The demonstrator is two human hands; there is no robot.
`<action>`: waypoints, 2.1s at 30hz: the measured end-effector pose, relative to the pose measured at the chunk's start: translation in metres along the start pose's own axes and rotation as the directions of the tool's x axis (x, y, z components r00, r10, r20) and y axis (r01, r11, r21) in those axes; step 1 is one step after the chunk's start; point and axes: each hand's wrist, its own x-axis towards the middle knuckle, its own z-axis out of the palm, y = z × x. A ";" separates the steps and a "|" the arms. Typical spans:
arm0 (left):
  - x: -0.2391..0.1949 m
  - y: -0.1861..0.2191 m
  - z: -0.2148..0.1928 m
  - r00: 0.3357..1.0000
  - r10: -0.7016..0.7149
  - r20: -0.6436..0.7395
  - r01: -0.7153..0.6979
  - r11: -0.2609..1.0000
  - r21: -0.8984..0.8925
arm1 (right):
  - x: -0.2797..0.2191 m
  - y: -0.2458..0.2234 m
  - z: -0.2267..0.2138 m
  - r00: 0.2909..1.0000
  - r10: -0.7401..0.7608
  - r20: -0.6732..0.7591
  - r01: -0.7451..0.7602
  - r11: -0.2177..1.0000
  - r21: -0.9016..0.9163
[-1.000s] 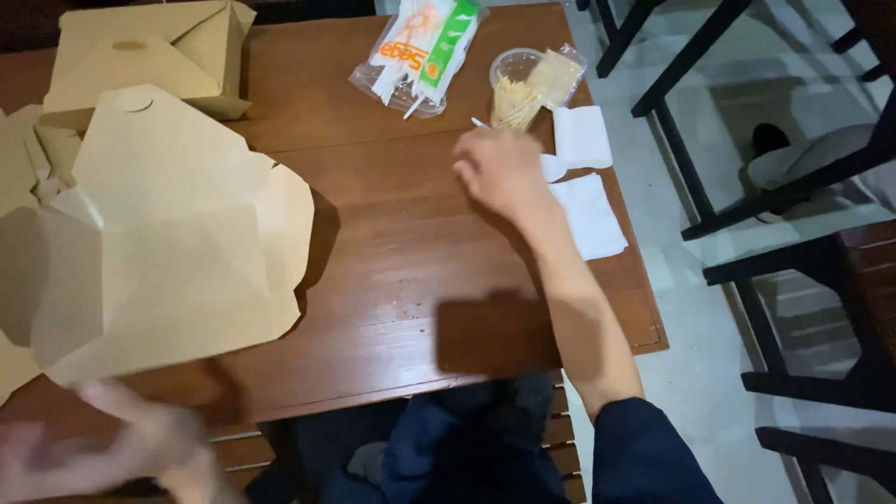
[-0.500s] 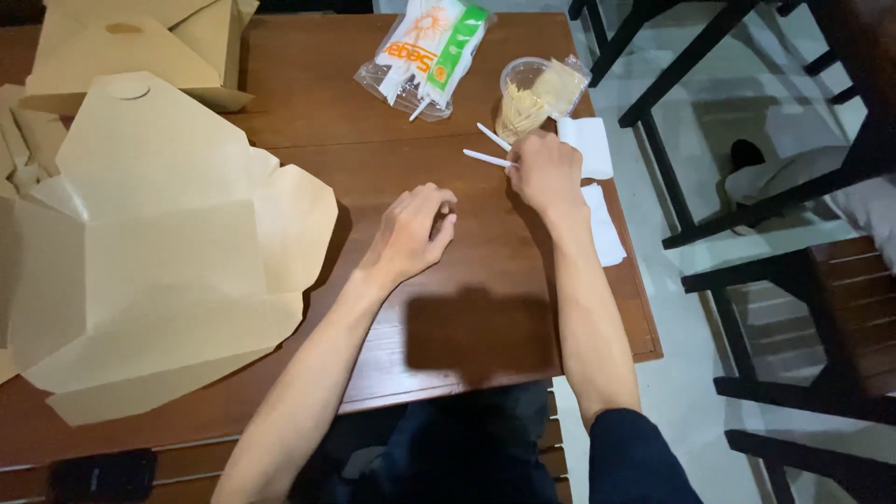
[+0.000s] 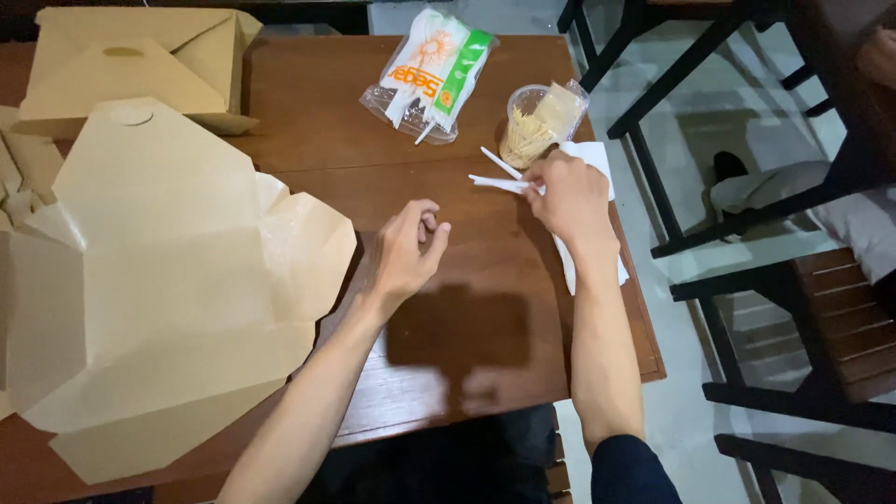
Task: The person folds a flat brown paper food container into a box shape and then wraps a white plastic spoon with a white napkin. The person places the wrapped spoon into the box.
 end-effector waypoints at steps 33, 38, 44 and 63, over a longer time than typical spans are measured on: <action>0.005 -0.034 0.002 0.949 -0.310 -0.051 0.278 0.905 -0.321 | -0.029 0.047 -0.034 0.716 0.620 0.321 -0.663 0.747 0.036; 0.004 -0.035 0.003 0.952 -0.300 -0.054 0.269 0.909 -0.318 | -0.020 0.080 0.000 0.724 0.637 0.266 -0.666 0.745 0.030; 0.006 -0.029 0.002 0.954 -0.292 -0.064 0.260 0.915 -0.308 | -0.014 0.084 0.009 0.742 0.631 0.227 -0.655 0.755 0.041; 0.007 -0.019 -0.005 0.948 -0.314 -0.046 0.276 0.888 -0.368 | -0.043 0.095 -0.030 0.898 0.360 0.253 -0.438 0.773 0.458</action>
